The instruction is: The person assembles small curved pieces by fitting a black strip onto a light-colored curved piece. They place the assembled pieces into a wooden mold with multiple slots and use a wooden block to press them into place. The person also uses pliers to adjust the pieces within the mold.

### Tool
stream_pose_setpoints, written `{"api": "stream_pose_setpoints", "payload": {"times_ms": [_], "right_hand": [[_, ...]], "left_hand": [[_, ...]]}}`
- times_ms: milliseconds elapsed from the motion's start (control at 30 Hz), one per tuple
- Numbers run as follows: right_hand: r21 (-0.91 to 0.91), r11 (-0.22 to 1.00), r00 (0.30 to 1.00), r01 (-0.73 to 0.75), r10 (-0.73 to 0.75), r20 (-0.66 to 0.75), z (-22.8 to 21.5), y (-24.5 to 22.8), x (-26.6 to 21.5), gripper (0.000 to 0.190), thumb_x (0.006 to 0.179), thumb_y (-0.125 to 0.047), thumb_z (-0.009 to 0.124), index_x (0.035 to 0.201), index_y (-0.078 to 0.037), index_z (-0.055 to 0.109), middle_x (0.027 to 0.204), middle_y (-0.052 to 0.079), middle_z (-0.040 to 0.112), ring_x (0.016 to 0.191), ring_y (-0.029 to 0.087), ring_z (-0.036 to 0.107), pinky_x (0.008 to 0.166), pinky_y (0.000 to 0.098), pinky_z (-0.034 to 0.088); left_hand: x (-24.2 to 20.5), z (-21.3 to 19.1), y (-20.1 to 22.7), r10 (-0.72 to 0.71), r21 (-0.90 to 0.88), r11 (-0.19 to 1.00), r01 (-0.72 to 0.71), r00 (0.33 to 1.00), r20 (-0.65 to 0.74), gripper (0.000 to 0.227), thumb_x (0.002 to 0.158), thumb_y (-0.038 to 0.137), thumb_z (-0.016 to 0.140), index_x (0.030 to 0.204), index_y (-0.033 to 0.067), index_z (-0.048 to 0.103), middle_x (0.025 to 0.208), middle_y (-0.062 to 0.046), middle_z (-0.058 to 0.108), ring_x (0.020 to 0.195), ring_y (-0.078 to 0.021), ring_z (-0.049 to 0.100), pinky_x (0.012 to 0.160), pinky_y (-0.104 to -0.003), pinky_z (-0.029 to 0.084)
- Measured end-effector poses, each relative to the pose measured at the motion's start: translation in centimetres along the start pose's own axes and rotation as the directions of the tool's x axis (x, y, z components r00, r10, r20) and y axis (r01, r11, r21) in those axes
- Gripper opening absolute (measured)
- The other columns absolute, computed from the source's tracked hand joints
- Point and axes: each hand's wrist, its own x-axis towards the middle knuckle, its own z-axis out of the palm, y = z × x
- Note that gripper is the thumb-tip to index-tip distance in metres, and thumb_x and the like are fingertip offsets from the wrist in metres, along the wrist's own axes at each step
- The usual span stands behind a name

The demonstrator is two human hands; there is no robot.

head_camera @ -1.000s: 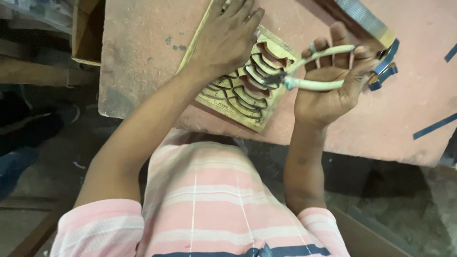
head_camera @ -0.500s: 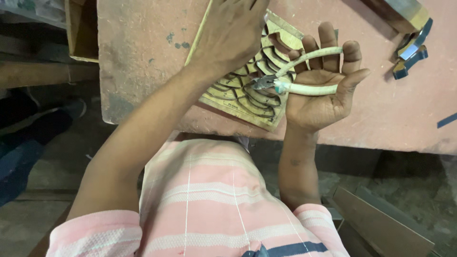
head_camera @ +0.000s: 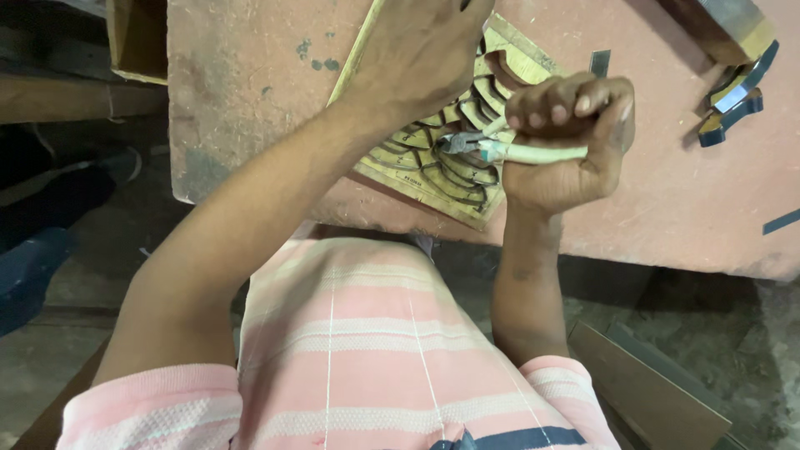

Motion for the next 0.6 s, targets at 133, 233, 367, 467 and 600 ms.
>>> {"api": "stream_pose_setpoints", "payload": {"times_ms": [133, 233, 367, 467, 600], "right_hand": [[0.032, 0.999, 1.0, -0.026, 0.027, -0.013, 1.1, -0.5, 0.9, 0.032, 0.117, -0.038, 0.044, 0.112, -0.008, 0.055, 0.092, 0.009, 0.059, 0.078, 0.021, 0.057, 0.072, 0.0384, 0.051], [0.134, 0.983, 0.96, -0.128, 0.157, -0.234, 0.9, -1.7, 0.2, 0.039, 0.106, -0.038, 0.044, 0.131, -0.01, 0.053, 0.114, 0.019, 0.068, 0.096, 0.03, 0.068, 0.083, 0.0431, 0.059], [0.093, 0.995, 0.995, 0.038, -0.029, -0.09, 0.2, -2.4, -0.5, 0.031, 0.114, -0.042, 0.046, 0.129, -0.015, 0.048, 0.131, 0.018, 0.065, 0.114, 0.032, 0.07, 0.094, 0.0465, 0.057], [-0.01, 0.999, 0.998, 0.042, -0.042, -0.052, -0.3, -1.2, -0.9, 0.025, 0.117, -0.038, 0.053, 0.125, -0.014, 0.047, 0.13, 0.023, 0.063, 0.113, 0.036, 0.068, 0.092, 0.0468, 0.055], [-0.093, 0.996, 1.0, 0.012, -0.012, 0.002, -0.9, 0.2, -1.3, 0.034, 0.114, -0.036, 0.057, 0.142, -0.02, 0.045, 0.143, 0.025, 0.06, 0.126, 0.037, 0.064, 0.102, 0.049, 0.054]], "left_hand": [[0.1, -0.7, 0.1, 0.146, 0.064, 0.989, -0.137, 0.972, -0.182, 0.03, 0.088, 0.007, 0.059, 0.117, -0.0016, 0.06, 0.102, -0.019, 0.065, 0.092, -0.0374, 0.063, 0.078, -0.05, 0.047], [-0.2, -0.4, 0.1, 0.15, 0.058, 0.988, -0.142, 0.975, -0.166, 0.026, 0.09, 0.008, 0.06, 0.114, -0.0004, 0.06, 0.101, -0.019, 0.065, 0.094, -0.0385, 0.063, 0.08, -0.051, 0.047], [0.0, -0.2, -0.1, 0.134, 0.028, 0.991, -0.132, 0.979, -0.153, 0.027, 0.093, 0.006, 0.058, 0.119, 0.0001, 0.06, 0.103, -0.02, 0.065, 0.094, -0.0397, 0.062, 0.08, -0.051, 0.046], [-0.2, -0.1, -0.1, 0.107, 0.017, 0.994, -0.106, 0.987, -0.122, 0.024, 0.095, 0.007, 0.059, 0.118, 0.0017, 0.06, 0.101, -0.02, 0.066, 0.093, -0.0402, 0.063, 0.079, -0.052, 0.045], [-0.1, 0.1, -0.1, 0.141, 0.032, 0.99, -0.138, 0.974, -0.179, 0.027, 0.093, 0.006, 0.058, 0.119, 0.0032, 0.06, 0.102, -0.019, 0.066, 0.094, -0.0397, 0.063, 0.079, -0.052, 0.046]]}}
